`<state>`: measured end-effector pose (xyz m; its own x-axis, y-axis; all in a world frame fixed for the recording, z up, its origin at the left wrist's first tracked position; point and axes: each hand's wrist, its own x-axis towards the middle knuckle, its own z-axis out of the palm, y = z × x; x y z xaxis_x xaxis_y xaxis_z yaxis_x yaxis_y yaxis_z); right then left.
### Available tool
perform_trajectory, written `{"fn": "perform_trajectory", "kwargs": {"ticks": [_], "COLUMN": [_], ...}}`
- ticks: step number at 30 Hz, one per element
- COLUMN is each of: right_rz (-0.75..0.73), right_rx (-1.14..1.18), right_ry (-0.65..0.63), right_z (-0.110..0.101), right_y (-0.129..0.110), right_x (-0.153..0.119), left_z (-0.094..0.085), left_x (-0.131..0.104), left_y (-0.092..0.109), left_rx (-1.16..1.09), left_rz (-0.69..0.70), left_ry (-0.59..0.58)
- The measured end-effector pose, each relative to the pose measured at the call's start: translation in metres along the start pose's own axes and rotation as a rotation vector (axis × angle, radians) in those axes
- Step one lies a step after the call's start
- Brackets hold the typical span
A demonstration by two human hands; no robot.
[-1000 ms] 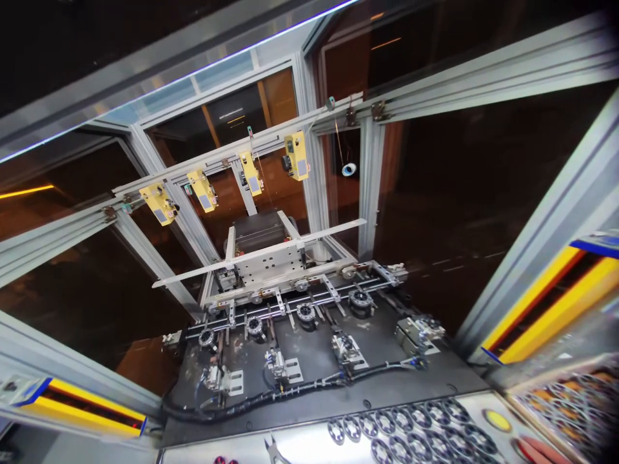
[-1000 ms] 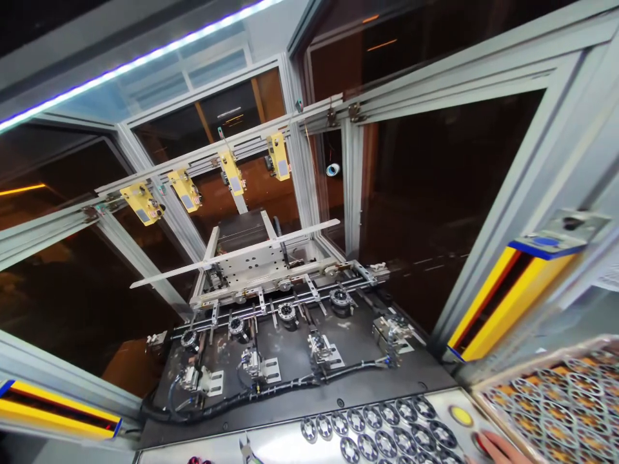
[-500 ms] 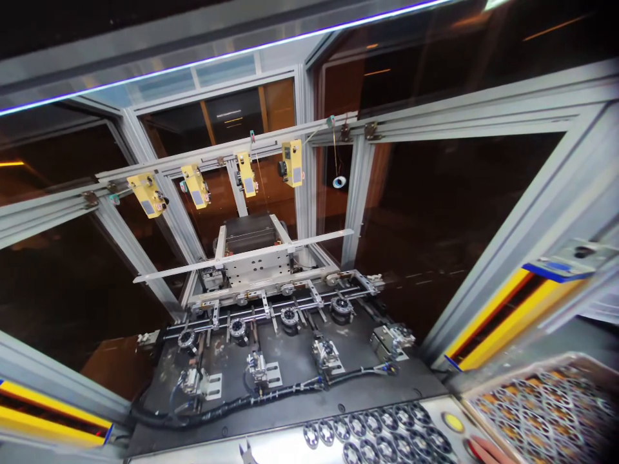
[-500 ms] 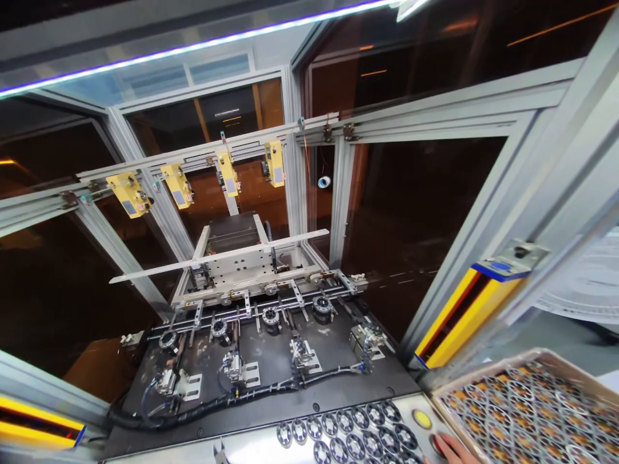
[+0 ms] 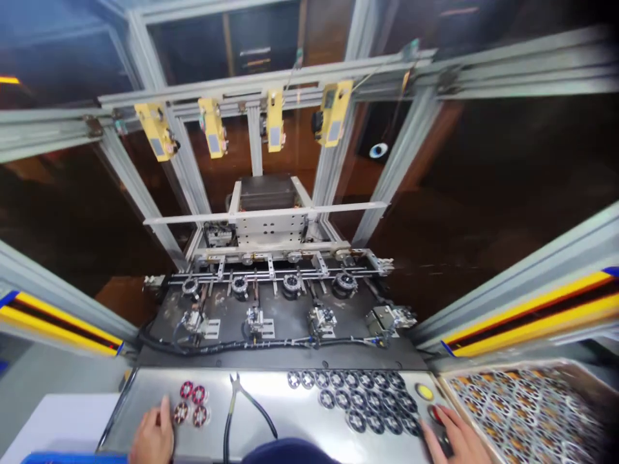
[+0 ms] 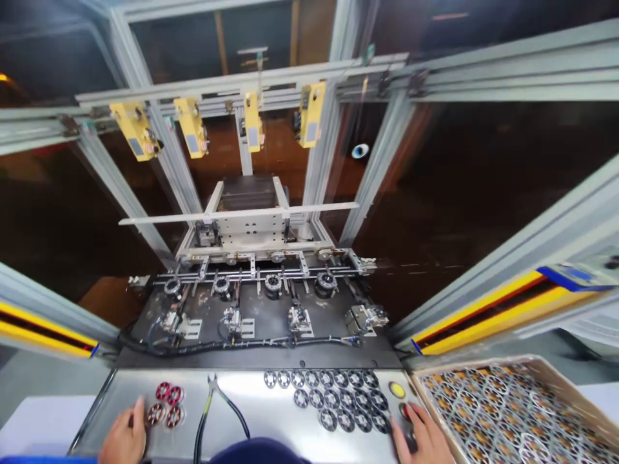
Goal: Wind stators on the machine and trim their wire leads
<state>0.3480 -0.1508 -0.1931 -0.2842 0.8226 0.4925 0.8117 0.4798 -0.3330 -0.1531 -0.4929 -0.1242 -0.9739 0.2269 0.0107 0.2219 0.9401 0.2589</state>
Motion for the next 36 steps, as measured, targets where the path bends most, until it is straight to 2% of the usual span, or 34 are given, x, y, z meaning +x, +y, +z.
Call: {"fn": "perform_trajectory", "kwargs": {"ticks": [5,11,22,36], "right_rz": [-0.131,-0.257,-0.296,-0.284], "right_rx": [-0.119,-0.163,-0.211,-0.186], "right_ry": [-0.013,0.026,0.040,0.052], "right_z": [0.005,0.001,-0.007,-0.008], "right_y": [0.011,0.010,-0.005,-0.006], "right_x": [-0.014,-0.013,-0.009,-0.008], "left_z": [0.005,0.008,0.016,0.015], "left_x": [-0.006,-0.008,-0.007,-0.008], "left_y": [0.002,0.000,-0.004,-0.003], "left_rx": [0.018,0.012,0.000,-0.001], "left_rz": [-0.019,-0.020,0.028,0.024], "left_ry": [0.027,0.049,0.114,0.132]}}
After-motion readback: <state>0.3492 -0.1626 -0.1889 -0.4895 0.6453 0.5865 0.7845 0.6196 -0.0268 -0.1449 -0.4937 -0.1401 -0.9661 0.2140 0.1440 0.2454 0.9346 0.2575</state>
